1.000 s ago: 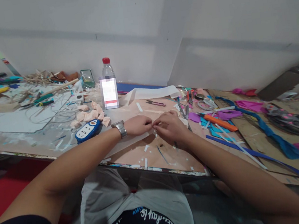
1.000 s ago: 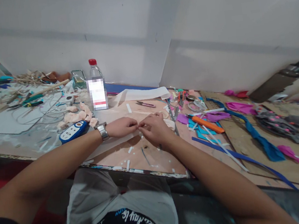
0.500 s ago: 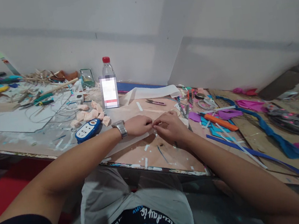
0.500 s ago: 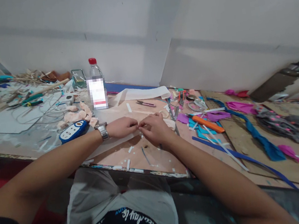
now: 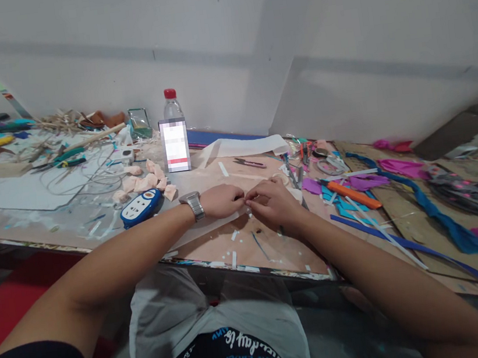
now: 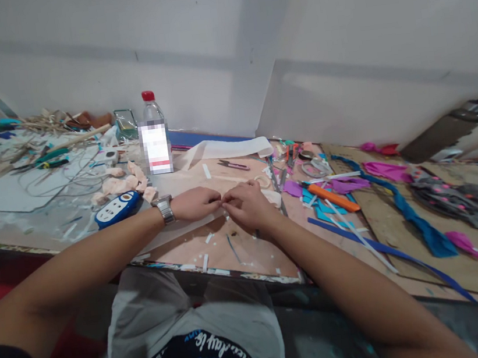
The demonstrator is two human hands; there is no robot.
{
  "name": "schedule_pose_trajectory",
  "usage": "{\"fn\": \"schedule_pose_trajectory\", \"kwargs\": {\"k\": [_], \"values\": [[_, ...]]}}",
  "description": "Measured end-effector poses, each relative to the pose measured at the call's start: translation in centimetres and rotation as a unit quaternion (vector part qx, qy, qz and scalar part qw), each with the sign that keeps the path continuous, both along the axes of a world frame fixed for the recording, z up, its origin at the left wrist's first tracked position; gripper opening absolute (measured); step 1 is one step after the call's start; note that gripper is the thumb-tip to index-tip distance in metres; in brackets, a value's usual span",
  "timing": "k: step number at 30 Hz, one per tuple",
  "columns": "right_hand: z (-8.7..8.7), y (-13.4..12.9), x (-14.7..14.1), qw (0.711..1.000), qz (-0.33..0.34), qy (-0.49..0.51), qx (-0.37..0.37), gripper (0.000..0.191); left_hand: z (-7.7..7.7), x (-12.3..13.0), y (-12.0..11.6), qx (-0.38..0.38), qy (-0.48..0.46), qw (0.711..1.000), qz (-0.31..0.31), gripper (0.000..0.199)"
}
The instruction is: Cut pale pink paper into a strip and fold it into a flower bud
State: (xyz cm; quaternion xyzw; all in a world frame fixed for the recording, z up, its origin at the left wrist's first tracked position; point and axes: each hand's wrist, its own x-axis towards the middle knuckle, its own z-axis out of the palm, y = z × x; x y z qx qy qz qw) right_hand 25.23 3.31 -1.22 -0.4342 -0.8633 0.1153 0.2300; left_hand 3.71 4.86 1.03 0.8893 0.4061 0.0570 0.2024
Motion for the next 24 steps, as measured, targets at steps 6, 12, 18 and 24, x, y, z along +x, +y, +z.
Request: {"fn": "schedule_pose_trajectory", "kwargs": {"k": [6, 12, 18, 24], "values": [[-0.07, 0.06, 0.02, 1.000, -0.002, 0.000, 0.001, 0.019, -0.08, 0.00, 0.03, 0.003, 0.001, 1.000, -0.002, 0.045], [-0.12, 0.07, 0.02, 1.000, -0.001, -0.002, 0.001, 0.017, -0.06, 0.03, -0.03, 0.005, 0.001, 1.000, -0.002, 0.046], [-0.30, 0.20, 0.12, 1.000, 0.003, -0.002, 0.001, 0.017, -0.10, 0.06, -0.08, 0.007, 0.002, 1.000, -0.002, 0.045], [-0.23, 0.18, 0.06, 1.000, 0.001, -0.008, -0.003, 0.016, -0.24, 0.07, -0.10, 0.012, 0.006, 1.000, -0.002, 0.044]]}}
